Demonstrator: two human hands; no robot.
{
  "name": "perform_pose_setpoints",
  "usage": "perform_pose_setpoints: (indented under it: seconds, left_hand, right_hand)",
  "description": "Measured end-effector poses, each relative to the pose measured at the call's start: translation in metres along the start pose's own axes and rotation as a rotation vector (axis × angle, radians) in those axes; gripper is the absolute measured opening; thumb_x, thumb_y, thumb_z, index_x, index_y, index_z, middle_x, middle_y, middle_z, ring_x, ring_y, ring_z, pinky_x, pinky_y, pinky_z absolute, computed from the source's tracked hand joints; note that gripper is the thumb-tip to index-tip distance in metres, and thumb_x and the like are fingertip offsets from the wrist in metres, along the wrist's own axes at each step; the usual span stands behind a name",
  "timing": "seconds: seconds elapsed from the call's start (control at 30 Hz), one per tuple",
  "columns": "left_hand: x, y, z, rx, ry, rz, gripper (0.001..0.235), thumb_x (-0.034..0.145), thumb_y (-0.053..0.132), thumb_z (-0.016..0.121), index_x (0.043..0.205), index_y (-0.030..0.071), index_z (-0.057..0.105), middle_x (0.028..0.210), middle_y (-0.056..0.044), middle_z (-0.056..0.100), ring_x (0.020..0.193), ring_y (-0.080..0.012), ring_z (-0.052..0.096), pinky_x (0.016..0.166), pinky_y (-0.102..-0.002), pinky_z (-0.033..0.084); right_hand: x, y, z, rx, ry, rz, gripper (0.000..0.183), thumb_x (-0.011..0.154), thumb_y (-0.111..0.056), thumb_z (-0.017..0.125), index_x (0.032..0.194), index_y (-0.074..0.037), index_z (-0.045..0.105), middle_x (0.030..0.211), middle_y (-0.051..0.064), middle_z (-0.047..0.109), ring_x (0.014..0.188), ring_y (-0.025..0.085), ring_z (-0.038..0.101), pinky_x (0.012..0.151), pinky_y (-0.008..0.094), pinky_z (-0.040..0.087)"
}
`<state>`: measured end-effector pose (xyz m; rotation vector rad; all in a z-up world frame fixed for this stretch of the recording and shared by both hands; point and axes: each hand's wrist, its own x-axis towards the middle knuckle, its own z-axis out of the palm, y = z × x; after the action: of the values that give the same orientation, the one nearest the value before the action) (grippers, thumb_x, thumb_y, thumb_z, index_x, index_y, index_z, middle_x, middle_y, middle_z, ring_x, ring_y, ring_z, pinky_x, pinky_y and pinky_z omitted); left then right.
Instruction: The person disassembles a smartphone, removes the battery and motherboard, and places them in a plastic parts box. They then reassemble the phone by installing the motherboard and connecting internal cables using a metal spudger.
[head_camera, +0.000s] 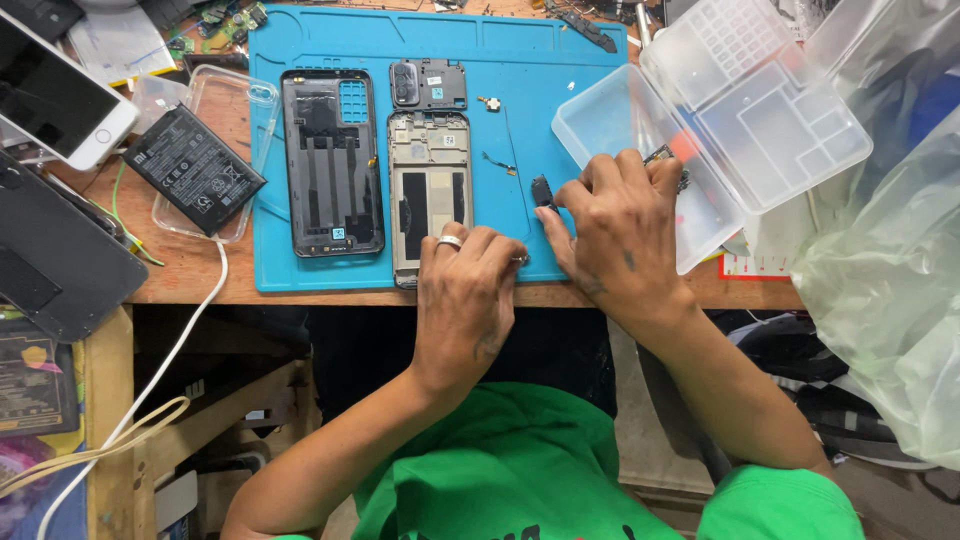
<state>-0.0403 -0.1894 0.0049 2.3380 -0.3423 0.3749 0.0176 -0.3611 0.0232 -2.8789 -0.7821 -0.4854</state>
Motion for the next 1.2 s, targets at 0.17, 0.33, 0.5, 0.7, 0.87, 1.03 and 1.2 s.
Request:
perform_pose_setpoints:
  seconds: [0.17, 0.33, 0.5, 0.7, 0.87, 1.03, 1.2]
  left_hand:
    - [0.001, 0.001, 0.0, -0.029, 0.008, 0.016, 0.008, 0.09, 0.001, 0.069, 0.096, 0.007, 0.069, 0.096, -0.006, 0.068, 0.099, -0.0297, 0.06, 0.091, -0.041, 0.043]
    - [0.002, 0.003, -0.001, -0.072, -0.013, 0.001, 0.01, 0.09, 0.0, 0.071, 0.098, 0.005, 0.069, 0.097, -0.007, 0.068, 0.095, -0.0278, 0.06, 0.089, -0.04, 0.044]
    - [0.009, 0.011, 0.002, -0.108, 0.045, 0.008, 0.015, 0.089, -0.001, 0.072, 0.104, 0.004, 0.07, 0.101, -0.009, 0.067, 0.095, -0.0287, 0.06, 0.087, -0.041, 0.045]
    - [0.007, 0.015, 0.001, -0.104, 0.058, -0.004, 0.016, 0.091, -0.001, 0.072, 0.106, 0.005, 0.07, 0.102, -0.009, 0.067, 0.096, -0.0282, 0.061, 0.088, -0.04, 0.046]
    - [0.007, 0.011, -0.004, -0.101, 0.08, -0.025, 0.015, 0.092, 0.001, 0.072, 0.106, 0.006, 0.072, 0.102, -0.008, 0.069, 0.096, -0.0258, 0.062, 0.087, -0.04, 0.046]
    - [0.008, 0.012, -0.005, -0.11, 0.089, -0.034, 0.014, 0.093, 0.002, 0.072, 0.107, 0.007, 0.072, 0.103, -0.009, 0.069, 0.097, -0.0265, 0.062, 0.088, -0.039, 0.046]
    - [0.01, 0.019, -0.004, -0.178, 0.083, -0.038, 0.015, 0.092, 0.005, 0.072, 0.107, 0.006, 0.071, 0.103, -0.009, 0.069, 0.098, -0.0266, 0.062, 0.09, -0.04, 0.047]
  right_hand:
    - [-0.004, 0.026, -0.01, 0.13, 0.009, 0.055, 0.014, 0.09, -0.027, 0.083, 0.088, -0.013, 0.078, 0.093, 0.007, 0.067, 0.095, 0.026, 0.06, 0.095, 0.043, 0.041]
    - [-0.013, 0.09, -0.051, 0.171, -0.004, 0.184, 0.011, 0.099, -0.013, 0.077, 0.11, -0.01, 0.078, 0.096, 0.008, 0.071, 0.092, 0.029, 0.064, 0.091, 0.04, 0.046]
    - [-0.008, 0.113, -0.051, 0.229, -0.193, 0.077, 0.031, 0.088, -0.015, 0.08, 0.119, -0.018, 0.078, 0.098, 0.007, 0.069, 0.097, 0.028, 0.064, 0.093, 0.04, 0.046]
    - [0.003, 0.115, -0.03, 0.123, -0.567, 0.103, 0.057, 0.071, -0.033, 0.087, 0.128, -0.03, 0.076, 0.1, 0.009, 0.064, 0.105, 0.025, 0.058, 0.096, 0.044, 0.037]
    - [0.009, 0.123, -0.027, 0.253, -0.408, 0.033, 0.05, 0.063, -0.04, 0.09, 0.106, -0.018, 0.077, 0.103, 0.009, 0.062, 0.107, 0.026, 0.057, 0.099, 0.042, 0.036]
    - [0.005, 0.134, -0.029, 0.332, -0.335, 0.063, 0.04, 0.069, -0.035, 0.092, 0.096, -0.011, 0.074, 0.09, 0.007, 0.068, 0.086, 0.021, 0.064, 0.087, 0.04, 0.046]
    - [0.004, 0.142, -0.046, 0.609, -0.242, 0.204, 0.022, 0.088, -0.016, 0.087, 0.099, -0.002, 0.072, 0.086, 0.003, 0.072, 0.079, 0.009, 0.064, 0.07, 0.029, 0.051]
